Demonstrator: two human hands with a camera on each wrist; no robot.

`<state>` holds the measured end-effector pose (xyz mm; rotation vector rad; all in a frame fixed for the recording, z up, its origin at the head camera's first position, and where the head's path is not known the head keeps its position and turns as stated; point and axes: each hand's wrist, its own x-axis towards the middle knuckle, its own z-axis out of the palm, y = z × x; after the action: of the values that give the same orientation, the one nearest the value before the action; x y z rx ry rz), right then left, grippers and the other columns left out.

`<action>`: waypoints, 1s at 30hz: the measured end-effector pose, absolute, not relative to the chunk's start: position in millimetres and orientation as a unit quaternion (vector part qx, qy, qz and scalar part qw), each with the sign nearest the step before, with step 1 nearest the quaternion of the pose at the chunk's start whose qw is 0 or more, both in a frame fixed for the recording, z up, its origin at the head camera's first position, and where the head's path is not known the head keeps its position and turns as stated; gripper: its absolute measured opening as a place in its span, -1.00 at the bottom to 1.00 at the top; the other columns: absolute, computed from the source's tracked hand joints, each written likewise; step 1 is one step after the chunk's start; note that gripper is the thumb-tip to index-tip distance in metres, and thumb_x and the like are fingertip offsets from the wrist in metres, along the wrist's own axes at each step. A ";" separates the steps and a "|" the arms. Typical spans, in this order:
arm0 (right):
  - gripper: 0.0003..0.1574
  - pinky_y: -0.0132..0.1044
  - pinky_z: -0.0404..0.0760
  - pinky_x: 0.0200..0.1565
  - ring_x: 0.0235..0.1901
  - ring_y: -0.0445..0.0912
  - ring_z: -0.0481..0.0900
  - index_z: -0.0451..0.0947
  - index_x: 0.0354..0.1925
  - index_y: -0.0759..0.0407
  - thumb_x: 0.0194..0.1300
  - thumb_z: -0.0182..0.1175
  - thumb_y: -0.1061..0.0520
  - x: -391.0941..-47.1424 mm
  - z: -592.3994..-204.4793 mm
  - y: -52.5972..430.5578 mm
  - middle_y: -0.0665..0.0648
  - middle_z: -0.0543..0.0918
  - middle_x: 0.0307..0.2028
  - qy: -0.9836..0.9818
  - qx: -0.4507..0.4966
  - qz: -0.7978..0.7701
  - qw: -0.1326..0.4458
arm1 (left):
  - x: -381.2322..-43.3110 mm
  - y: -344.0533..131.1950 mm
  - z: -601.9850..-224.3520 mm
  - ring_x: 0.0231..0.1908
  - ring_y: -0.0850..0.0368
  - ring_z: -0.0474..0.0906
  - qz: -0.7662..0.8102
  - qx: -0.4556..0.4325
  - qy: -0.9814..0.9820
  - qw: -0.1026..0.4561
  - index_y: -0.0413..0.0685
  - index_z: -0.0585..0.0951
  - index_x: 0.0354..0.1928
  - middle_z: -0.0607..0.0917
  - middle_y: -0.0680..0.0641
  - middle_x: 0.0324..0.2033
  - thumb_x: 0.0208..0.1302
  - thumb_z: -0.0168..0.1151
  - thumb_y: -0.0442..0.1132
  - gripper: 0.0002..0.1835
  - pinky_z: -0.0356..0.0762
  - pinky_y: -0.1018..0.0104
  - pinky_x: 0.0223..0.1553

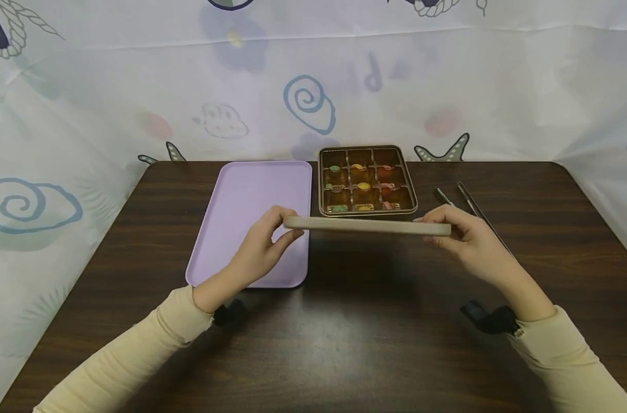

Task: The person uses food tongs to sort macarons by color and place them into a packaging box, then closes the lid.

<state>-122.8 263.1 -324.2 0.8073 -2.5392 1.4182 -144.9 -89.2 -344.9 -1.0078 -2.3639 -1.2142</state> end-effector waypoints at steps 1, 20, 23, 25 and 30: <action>-0.51 -0.68 0.51 -0.26 -0.17 -0.48 0.56 0.56 -0.10 0.08 0.15 0.11 0.57 -122.8 -322.7 260.9 -0.30 0.63 -0.15 -0.836 0.252 0.483 0.066 | -145.8 -87.9 -343.0 -0.03 -0.04 0.58 -0.447 -0.339 -0.815 0.146 -0.29 0.46 -0.11 0.58 -0.20 -0.15 0.24 0.17 -0.47 -0.81 0.58 0.18 0.10; -0.43 -0.72 0.57 -0.18 -0.22 -0.47 0.62 0.40 0.23 0.31 0.24 0.11 0.47 -148.3 -316.2 211.4 -0.23 0.55 0.00 -0.768 0.129 0.585 0.227 | -168.6 -64.1 -324.7 -0.14 -0.02 0.66 -0.621 -0.069 -0.773 0.109 -0.07 0.46 0.20 0.62 -0.11 0.09 0.30 0.21 -0.23 -0.57 0.65 0.35 -0.24; -0.46 -0.75 0.55 -0.16 -0.19 -0.53 0.57 0.40 0.22 0.40 0.26 0.11 0.43 -151.8 -316.4 208.0 -0.28 0.45 0.02 -0.801 0.103 0.543 0.229 | -174.6 -61.6 -323.8 -0.18 -0.01 0.69 -0.624 -0.051 -0.772 0.110 -0.07 0.54 0.15 0.63 -0.05 0.11 0.29 0.23 -0.22 -0.61 0.68 0.34 -0.28; -0.48 -0.76 0.54 -0.16 -0.16 -0.56 0.55 0.41 0.20 0.42 0.27 0.12 0.41 -154.1 -316.3 206.6 -0.29 0.43 0.01 -0.810 0.094 0.532 0.226 | -178.2 -60.2 -323.7 -0.17 -0.02 0.70 -0.626 -0.045 -0.771 0.108 -0.09 0.56 0.15 0.64 -0.05 0.11 0.29 0.22 -0.23 -0.62 0.71 0.31 -0.29; -0.43 -0.76 0.50 -0.06 0.09 -0.34 0.53 0.37 0.27 0.33 0.32 0.15 0.25 -159.0 -315.8 208.3 -0.09 0.43 0.21 -0.839 0.083 0.507 0.179 | -183.7 -57.2 -324.3 -0.03 0.00 0.65 -0.618 -0.049 -0.781 0.077 -0.10 0.48 0.25 0.57 -0.04 0.21 0.34 0.14 -0.24 -0.56 0.73 0.25 -0.20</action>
<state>-159.0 208.3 -315.8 0.2341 -2.3738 1.4328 -183.7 -57.2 -324.3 -0.1480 -2.3397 -1.8505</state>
